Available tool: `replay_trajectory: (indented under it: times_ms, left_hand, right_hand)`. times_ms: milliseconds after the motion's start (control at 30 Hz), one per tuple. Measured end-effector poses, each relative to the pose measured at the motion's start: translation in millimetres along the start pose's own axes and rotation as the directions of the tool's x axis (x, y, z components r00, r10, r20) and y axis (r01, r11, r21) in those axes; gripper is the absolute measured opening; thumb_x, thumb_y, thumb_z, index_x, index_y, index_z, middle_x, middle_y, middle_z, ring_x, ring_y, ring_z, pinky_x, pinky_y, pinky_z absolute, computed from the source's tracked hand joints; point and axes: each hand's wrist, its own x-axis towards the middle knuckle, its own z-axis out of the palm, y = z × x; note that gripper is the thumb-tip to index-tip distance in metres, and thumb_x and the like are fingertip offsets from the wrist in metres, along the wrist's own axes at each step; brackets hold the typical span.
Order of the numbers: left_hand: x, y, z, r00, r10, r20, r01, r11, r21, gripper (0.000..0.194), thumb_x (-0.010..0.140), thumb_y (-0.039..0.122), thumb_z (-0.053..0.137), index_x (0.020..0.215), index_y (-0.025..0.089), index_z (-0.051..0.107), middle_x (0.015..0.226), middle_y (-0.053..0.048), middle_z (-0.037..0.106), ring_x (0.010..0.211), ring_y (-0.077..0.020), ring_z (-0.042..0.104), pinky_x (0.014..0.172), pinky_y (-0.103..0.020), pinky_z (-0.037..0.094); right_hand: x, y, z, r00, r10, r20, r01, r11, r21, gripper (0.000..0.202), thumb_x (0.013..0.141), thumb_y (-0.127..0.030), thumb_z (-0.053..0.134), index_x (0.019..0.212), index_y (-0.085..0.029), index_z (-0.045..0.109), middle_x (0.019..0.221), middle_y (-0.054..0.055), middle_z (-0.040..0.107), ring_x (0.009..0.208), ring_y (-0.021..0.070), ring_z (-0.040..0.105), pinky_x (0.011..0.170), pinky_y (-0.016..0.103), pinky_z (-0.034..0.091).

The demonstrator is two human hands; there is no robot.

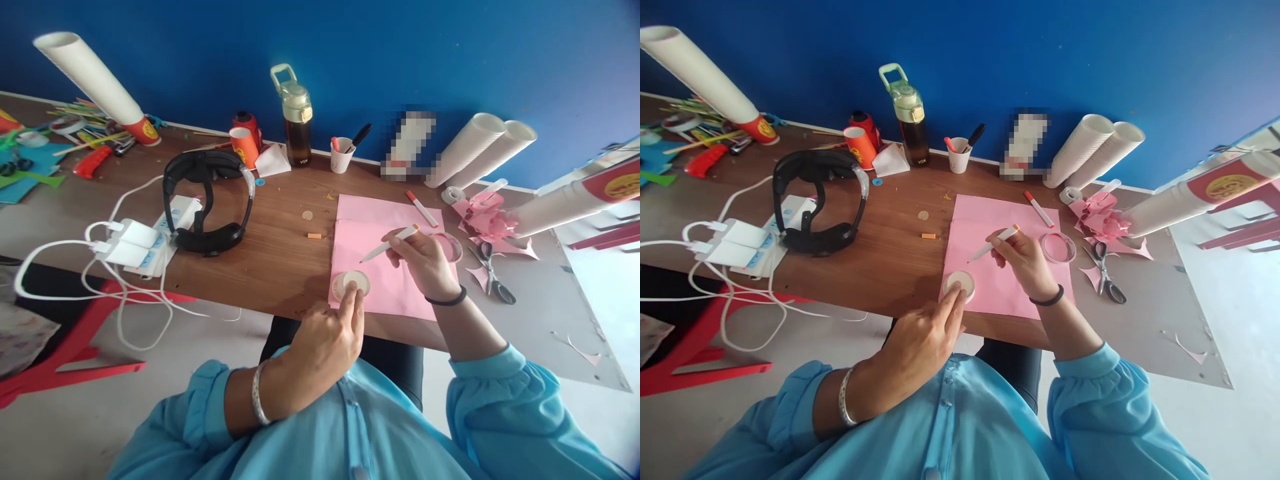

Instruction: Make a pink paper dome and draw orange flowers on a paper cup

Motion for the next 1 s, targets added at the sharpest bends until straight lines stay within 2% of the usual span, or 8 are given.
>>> replay_trajectory:
  times_ms: [167,300,533,667,800,1000]
  left_hand:
    - [1.5,-0.2,-2.4,1.0,0.002,-0.021,-0.002,1.0,-0.007,0.053,0.091,0.01,0.057,0.143,0.005,0.057,0.148,-0.025,0.056,0.072,-0.0182,0.072,0.058,-0.033,0.058]
    - [3.1,-0.3,-2.5,0.999,-0.001,-0.045,0.002,1.0,0.006,0.052,0.089,0.01,0.057,0.141,0.005,0.059,0.145,-0.024,0.059,0.068,-0.0179,0.071,0.056,-0.033,0.057]
    - [4.0,0.5,-1.9,0.997,-0.02,-0.072,0.022,0.999,0.024,0.053,0.088,0.011,0.058,0.14,0.006,0.06,0.144,-0.022,0.061,0.07,-0.0199,0.071,0.053,-0.034,0.055]
    - [3.0,0.7,-3.2,0.998,0.0,-0.069,0.002,1.0,0.022,0.056,0.087,0.01,0.058,0.142,0.003,0.057,0.145,-0.023,0.06,0.072,-0.0193,0.071,0.055,-0.033,0.056]
    - [2.0,0.3,-2.6,0.998,0.0,-0.059,0.001,1.0,0.023,0.059,0.087,0.01,0.057,0.145,0.003,0.054,0.148,-0.026,0.056,0.07,-0.018,0.07,0.056,-0.033,0.056]
    - [1.9,0.2,-2.2,0.997,0.01,-0.071,-0.009,1.0,0.021,0.059,0.085,0.006,0.054,0.144,0.003,0.056,0.146,-0.025,0.058,0.074,-0.0193,0.071,0.059,-0.033,0.058]
  right_hand:
    - [16.0,1.0,19.0,0.986,0.081,0.143,-0.07,0.994,-0.081,0.039,0.086,-0.056,0.072,0.085,-0.017,0.07,0.065,-0.002,0.059,0.053,0.0096,0.051,0.05,0.026,0.042]
    - [27.0,-0.4,31.1,0.957,0.11,0.268,-0.064,0.983,-0.174,0.043,0.084,-0.06,0.071,0.083,-0.017,0.068,0.063,-0.002,0.058,0.053,0.0097,0.051,0.05,0.025,0.041]
    - [38.9,3.6,45.3,0.911,0.18,0.37,-0.048,0.94,-0.338,0.045,0.082,-0.06,0.069,0.076,-0.016,0.067,0.064,0.001,0.061,0.056,0.011,0.053,0.051,0.026,0.043]
    - [39.8,6.9,48.0,0.905,0.162,0.394,-0.014,0.936,-0.352,0.039,0.085,-0.055,0.067,0.076,-0.017,0.067,0.064,0.0,0.061,0.056,0.0109,0.053,0.053,0.026,0.044]
    - [39.6,8.7,48.4,0.905,0.167,0.392,-0.033,0.945,-0.326,0.036,0.084,-0.052,0.068,0.078,-0.017,0.067,0.064,0.0,0.061,0.056,0.0108,0.052,0.052,0.025,0.044]
    - [36.8,11.8,42.1,0.933,0.148,0.328,-0.078,0.973,-0.217,0.039,0.082,-0.056,0.072,0.08,-0.017,0.068,0.063,-0.001,0.06,0.055,0.011,0.053,0.05,0.025,0.043]
